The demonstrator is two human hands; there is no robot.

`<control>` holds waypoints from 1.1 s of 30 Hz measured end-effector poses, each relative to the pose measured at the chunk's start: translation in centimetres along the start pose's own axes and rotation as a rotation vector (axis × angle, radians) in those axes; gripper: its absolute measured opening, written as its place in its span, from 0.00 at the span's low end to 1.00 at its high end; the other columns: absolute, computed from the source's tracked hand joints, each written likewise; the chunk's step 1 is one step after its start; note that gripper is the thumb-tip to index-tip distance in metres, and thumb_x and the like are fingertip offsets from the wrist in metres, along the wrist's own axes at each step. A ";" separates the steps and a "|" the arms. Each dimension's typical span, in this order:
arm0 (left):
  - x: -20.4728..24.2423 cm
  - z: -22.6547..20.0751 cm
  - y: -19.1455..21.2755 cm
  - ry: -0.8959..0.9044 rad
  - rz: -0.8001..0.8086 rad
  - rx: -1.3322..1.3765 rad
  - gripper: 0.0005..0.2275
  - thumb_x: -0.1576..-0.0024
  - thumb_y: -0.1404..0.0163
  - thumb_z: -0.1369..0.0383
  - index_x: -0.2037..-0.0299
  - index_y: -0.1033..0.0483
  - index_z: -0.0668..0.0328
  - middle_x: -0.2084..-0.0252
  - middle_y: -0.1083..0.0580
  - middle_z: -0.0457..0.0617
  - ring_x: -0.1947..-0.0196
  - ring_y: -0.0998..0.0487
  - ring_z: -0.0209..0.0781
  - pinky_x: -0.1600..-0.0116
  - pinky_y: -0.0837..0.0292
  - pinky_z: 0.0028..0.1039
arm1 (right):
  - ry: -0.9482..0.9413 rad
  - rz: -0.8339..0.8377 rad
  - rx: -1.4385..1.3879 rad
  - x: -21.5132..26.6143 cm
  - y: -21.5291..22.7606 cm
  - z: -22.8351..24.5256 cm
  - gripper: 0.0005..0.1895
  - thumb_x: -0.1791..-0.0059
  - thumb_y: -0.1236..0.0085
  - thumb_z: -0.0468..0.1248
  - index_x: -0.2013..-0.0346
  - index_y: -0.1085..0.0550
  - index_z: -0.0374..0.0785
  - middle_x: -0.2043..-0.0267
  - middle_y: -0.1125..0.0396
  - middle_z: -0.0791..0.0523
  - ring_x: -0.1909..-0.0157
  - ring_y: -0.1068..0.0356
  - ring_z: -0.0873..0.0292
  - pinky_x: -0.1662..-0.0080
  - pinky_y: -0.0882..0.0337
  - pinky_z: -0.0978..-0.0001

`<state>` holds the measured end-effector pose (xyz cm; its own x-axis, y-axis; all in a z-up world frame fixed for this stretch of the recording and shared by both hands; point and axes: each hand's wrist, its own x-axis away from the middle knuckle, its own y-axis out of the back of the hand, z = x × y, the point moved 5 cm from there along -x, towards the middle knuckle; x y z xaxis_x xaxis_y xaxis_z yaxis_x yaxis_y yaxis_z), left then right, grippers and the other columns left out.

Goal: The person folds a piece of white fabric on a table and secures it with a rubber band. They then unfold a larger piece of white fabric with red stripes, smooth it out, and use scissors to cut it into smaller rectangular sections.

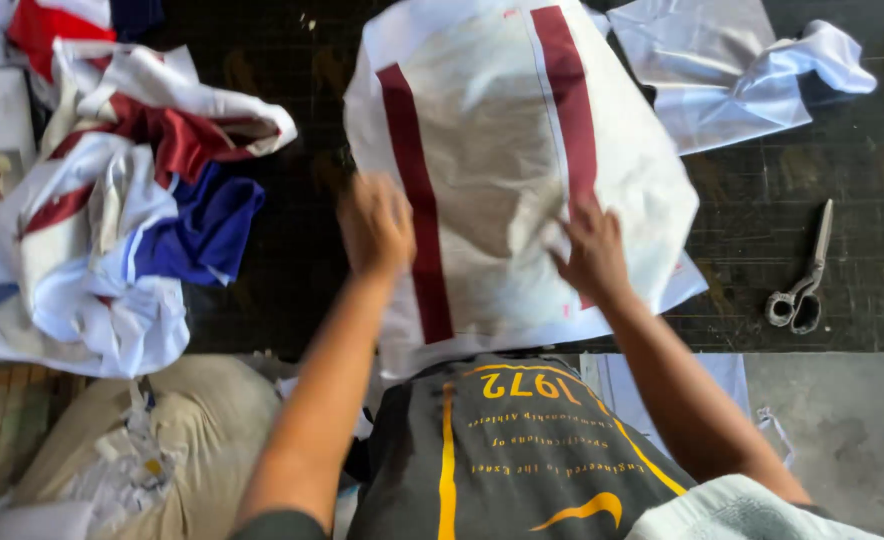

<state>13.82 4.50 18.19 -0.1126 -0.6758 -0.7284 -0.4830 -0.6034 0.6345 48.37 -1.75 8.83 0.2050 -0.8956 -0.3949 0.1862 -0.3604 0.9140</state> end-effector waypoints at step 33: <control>14.8 15.5 -1.3 0.029 0.612 0.129 0.08 0.43 0.52 0.69 0.56 0.24 0.49 0.65 0.22 0.48 0.66 0.20 0.54 0.63 0.25 0.44 | 0.123 0.248 -0.066 5.3 -4.3 -4.5 0.04 0.48 0.54 0.33 0.63 0.31 0.45 0.68 0.36 0.52 0.65 0.33 0.46 0.62 0.33 0.52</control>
<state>-0.69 1.86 2.52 -0.3790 -0.8952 -0.2344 -0.4395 -0.0488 0.8969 52.98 -3.72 2.40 0.3660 -0.9146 -0.1722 0.1768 -0.1133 0.9777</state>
